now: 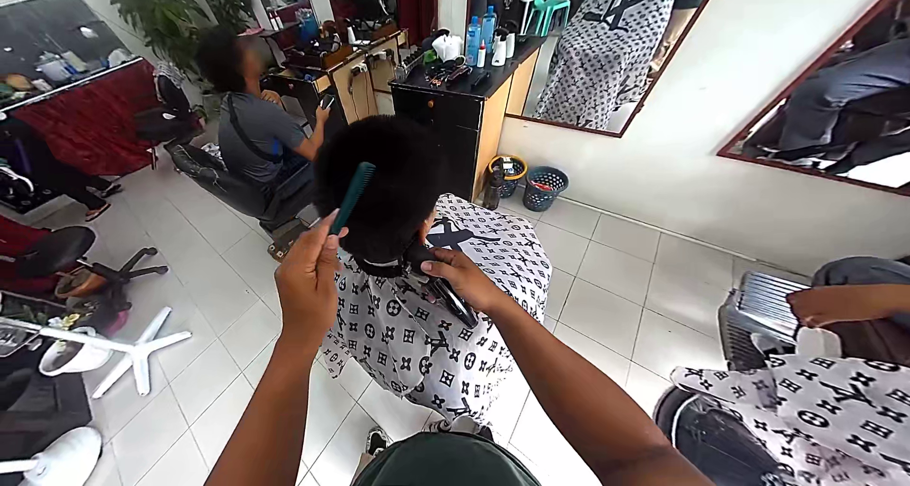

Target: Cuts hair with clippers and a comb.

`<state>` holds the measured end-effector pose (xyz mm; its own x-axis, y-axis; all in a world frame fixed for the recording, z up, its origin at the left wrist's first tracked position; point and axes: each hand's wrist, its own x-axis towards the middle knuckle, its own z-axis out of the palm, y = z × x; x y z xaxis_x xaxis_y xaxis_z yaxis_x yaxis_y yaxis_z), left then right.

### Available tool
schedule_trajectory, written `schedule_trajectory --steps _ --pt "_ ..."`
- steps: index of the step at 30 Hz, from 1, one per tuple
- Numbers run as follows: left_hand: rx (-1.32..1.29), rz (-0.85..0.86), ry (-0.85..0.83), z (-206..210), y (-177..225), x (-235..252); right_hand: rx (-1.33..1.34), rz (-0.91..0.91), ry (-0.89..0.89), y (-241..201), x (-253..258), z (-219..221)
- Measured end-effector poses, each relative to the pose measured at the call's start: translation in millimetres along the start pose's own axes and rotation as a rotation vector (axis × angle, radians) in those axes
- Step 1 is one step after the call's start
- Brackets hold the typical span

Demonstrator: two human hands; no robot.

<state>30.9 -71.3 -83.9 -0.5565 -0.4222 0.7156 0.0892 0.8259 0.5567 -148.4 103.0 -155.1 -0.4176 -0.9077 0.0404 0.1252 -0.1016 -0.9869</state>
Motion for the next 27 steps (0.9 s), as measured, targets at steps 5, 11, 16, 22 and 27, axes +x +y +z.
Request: schedule_trajectory --steps 5,11,16,22,27 --pt "0.144 0.09 -0.003 11.3 19.0 0.9 0.098 -0.012 -0.029 -0.9 1.8 -3.9" --pt "0.271 0.072 -0.002 18.7 27.6 -0.9 0.031 0.067 -0.101 -2.4 -0.6 -10.2" --pt "0.31 0.056 0.004 22.9 26.8 -3.4 0.315 -0.012 -0.118 -0.1 1.4 -10.8" --pt "0.353 0.057 -0.01 22.7 28.4 -4.7 0.235 0.046 -0.146 -7.6 0.3 -15.6" --pt "0.368 0.044 -0.015 21.5 28.3 -6.1 0.214 0.066 -0.163 -10.5 0.0 -15.7"
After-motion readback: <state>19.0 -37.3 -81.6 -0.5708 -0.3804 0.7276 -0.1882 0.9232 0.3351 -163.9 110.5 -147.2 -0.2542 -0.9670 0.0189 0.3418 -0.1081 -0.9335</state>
